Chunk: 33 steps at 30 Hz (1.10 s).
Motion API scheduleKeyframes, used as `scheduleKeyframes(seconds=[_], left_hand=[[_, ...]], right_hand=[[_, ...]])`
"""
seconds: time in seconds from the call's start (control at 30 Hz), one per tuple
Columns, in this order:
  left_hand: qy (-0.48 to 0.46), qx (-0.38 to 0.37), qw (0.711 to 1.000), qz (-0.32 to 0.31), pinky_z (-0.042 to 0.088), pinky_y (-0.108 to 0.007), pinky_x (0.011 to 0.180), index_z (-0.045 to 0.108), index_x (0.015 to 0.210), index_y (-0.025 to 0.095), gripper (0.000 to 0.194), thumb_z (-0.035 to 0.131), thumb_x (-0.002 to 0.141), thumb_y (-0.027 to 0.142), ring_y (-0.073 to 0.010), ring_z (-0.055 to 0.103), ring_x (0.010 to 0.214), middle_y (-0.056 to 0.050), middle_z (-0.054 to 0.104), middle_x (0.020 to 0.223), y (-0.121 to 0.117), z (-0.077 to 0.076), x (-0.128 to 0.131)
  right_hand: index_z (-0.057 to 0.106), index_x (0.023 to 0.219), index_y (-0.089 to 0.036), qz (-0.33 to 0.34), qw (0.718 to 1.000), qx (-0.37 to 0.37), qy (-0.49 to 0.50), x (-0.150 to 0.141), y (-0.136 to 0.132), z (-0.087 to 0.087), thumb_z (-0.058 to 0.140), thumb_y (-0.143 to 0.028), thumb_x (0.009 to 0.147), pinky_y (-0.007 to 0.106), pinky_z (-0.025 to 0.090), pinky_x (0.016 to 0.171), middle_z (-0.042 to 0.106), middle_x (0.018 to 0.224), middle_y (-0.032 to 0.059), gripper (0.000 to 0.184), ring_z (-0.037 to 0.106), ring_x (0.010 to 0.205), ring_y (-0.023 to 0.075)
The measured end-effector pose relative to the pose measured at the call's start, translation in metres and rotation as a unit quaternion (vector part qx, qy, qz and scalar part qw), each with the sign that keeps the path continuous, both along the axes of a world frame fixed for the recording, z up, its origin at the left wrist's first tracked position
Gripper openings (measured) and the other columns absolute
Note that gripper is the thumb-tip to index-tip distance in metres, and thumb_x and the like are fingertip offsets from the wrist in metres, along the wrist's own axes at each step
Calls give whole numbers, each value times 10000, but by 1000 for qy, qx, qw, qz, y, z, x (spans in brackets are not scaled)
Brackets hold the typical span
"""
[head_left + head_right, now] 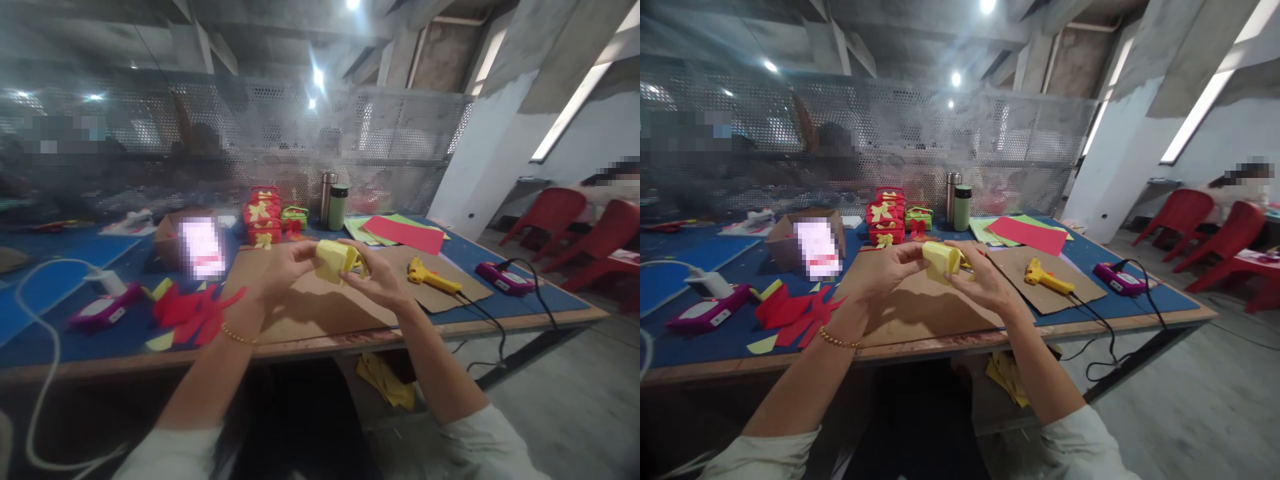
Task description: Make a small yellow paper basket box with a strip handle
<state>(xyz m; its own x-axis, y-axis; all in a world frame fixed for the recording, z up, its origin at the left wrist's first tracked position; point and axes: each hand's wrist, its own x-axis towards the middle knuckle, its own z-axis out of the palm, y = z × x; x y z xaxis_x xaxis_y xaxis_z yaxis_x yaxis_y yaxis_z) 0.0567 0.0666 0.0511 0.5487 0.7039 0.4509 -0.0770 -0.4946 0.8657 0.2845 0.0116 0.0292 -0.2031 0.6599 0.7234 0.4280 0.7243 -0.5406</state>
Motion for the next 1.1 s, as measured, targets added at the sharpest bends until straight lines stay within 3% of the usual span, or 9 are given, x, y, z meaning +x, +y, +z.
scheduleKeyframes(seconds=[0.17,0.37,0.53,0.63,0.73,0.93,1.1], left_hand=[[-15,6,1000,17,560,-424,1000,809,1089,187,390,824,815,463,-249,720,1045,-107,800,1123,-2,0,2],[14,11,999,34,547,-432,1020,752,1235,169,473,698,924,522,-281,687,1145,-126,767,1224,-7,-1,6],[-23,4,998,61,559,-432,1016,465,1551,196,894,837,799,504,-304,680,1204,-156,697,1323,4,-20,20],[-35,-15,995,91,562,-464,1011,360,1600,198,997,862,777,456,-305,697,1167,-158,696,1294,8,-29,27],[-44,-30,992,118,566,-466,1000,342,1596,184,986,843,787,440,-293,703,1129,-148,709,1242,9,-32,29],[-48,-22,990,129,557,-459,1015,486,1496,166,806,798,816,465,-299,678,1169,-159,697,1257,9,-30,28],[-25,-20,989,141,542,-472,1045,483,1503,167,799,785,834,486,-308,663,1201,-179,640,1397,10,-31,28]], right_hand=[[623,1414,-241,-29,1000,7,8,5,2,-5,705,-370,918,398,551,1030,681,1389,125,519,655,1219,265],[608,1421,-248,-26,1000,16,-1,-4,9,-10,666,-381,938,383,569,982,696,1340,111,505,661,1176,251],[602,1418,-246,-70,997,39,6,-16,16,-13,634,-358,956,406,578,962,713,1290,128,477,677,1134,268],[590,1411,-221,-93,994,59,2,-26,19,-15,607,-320,959,438,566,996,710,1286,150,463,682,1145,284],[584,1408,-196,-95,993,73,-11,-35,20,-17,591,-284,955,459,539,1048,694,1330,174,462,664,1215,298],[565,1438,-217,-89,995,49,7,-36,18,-17,602,-346,967,443,546,1030,699,1338,157,490,674,1188,290],[549,1459,-189,-82,993,72,-39,-33,18,-17,561,-180,889,484,522,1080,684,1372,169,570,649,1252,301]])
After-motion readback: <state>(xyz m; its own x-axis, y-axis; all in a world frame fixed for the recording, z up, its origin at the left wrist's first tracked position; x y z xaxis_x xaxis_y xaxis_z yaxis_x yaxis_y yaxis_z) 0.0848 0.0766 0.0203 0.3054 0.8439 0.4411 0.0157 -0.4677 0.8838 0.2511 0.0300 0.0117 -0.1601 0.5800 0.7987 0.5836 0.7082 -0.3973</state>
